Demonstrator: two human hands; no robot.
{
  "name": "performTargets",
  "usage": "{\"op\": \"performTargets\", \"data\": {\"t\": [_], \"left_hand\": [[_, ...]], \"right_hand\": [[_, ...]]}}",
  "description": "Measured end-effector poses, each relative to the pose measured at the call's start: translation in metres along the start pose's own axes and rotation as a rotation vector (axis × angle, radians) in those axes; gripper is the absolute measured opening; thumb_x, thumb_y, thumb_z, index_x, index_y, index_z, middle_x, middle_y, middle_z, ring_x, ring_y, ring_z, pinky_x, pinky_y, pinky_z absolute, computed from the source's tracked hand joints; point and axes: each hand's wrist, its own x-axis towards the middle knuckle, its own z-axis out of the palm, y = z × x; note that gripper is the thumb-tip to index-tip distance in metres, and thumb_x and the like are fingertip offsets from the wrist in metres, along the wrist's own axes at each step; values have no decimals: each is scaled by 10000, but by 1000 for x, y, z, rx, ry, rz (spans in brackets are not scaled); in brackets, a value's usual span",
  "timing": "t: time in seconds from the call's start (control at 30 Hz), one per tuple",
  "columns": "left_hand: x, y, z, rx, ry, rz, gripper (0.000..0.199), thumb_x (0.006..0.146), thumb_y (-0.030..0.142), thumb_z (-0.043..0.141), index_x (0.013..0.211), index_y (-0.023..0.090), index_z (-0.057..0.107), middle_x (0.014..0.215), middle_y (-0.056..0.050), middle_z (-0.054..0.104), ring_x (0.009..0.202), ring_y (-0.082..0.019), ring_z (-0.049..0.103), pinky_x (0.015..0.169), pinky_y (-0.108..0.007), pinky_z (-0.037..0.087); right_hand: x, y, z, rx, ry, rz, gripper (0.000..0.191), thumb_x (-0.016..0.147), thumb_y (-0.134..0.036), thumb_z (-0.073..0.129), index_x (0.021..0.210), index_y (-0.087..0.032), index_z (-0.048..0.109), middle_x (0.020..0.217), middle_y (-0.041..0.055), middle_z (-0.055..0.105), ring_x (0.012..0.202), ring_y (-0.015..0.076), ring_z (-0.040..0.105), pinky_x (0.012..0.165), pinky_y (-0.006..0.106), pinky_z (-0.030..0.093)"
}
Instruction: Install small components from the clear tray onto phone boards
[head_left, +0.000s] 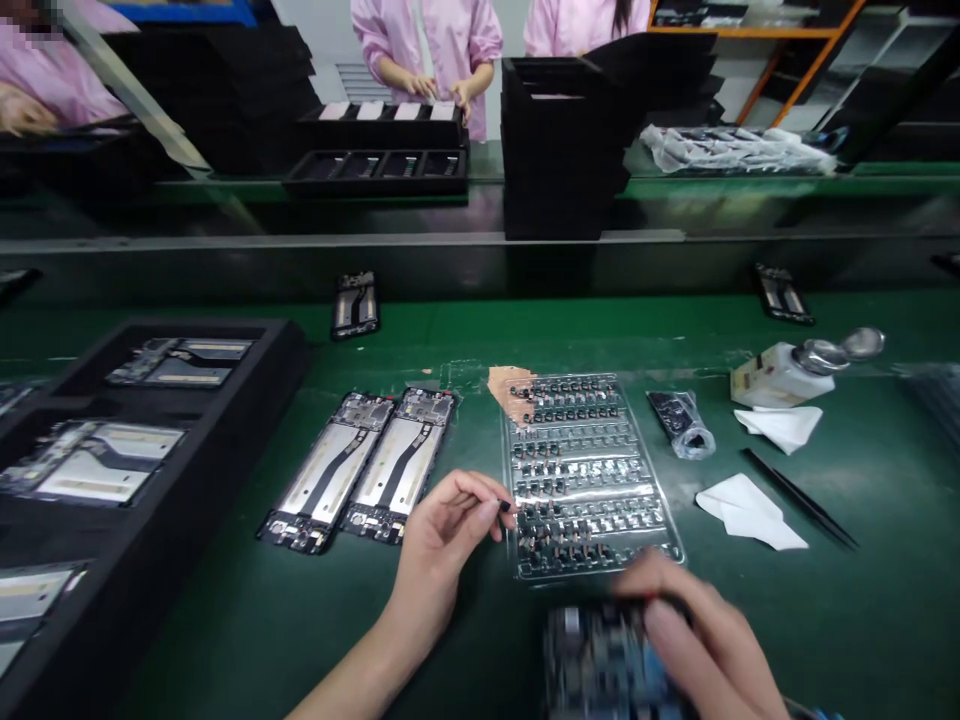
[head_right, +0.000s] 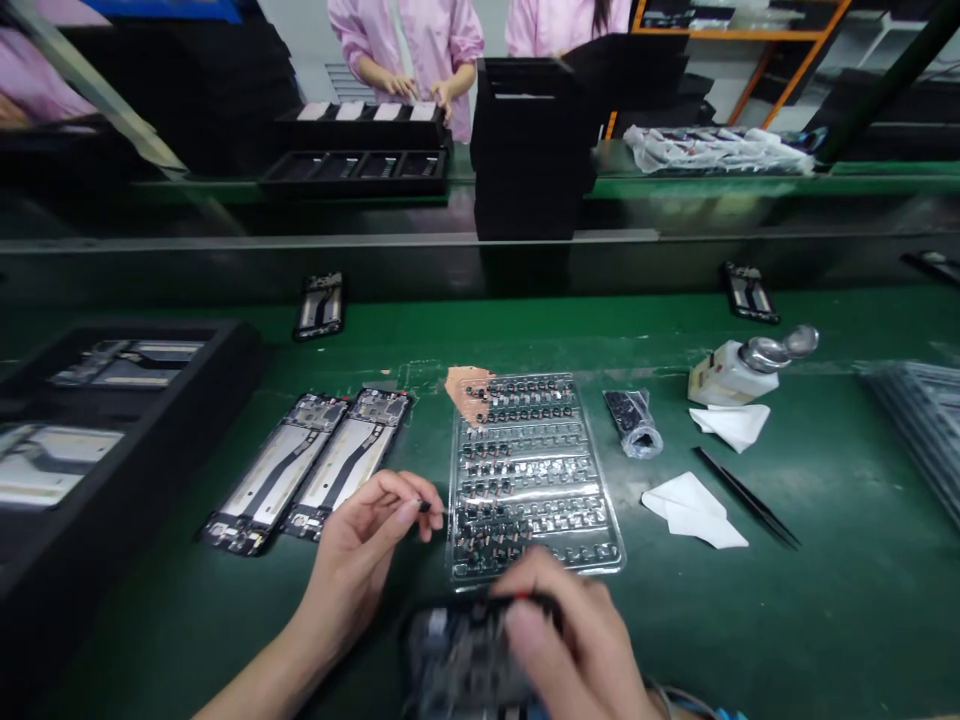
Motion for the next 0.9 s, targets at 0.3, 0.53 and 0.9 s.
{"op": "performTargets", "data": {"t": [0.3, 0.53, 0.9], "left_hand": [[-1, 2, 2, -21, -17, 0, 105, 851, 216, 559, 770, 157, 527, 807, -28, 581, 694, -119, 544, 616, -237, 413], [-1, 8, 2, -77, -30, -32, 106, 828, 227, 585, 754, 161, 546, 800, -36, 587, 689, -121, 542, 610, -226, 430], [-14, -6, 5, 177, -347, -348, 228, 767, 373, 637, 707, 164, 569, 618, 30, 418, 458, -62, 410, 395, -166, 417]], "right_hand": [[31, 1, 10, 169, 10, 120, 279, 876, -451, 459, 757, -205, 514, 661, -24, 425, 615, 120, 404, 580, 216, 369], [29, 7, 8, 115, -5, 53, 273, 902, -423, 420, 756, -203, 492, 690, -9, 451, 647, 131, 420, 603, 227, 373], [42, -4, -5, -433, -46, -85, 254, 927, -372, 389, 959, -214, 586, 654, -28, 533, 611, 124, 488, 614, 245, 378]]}}
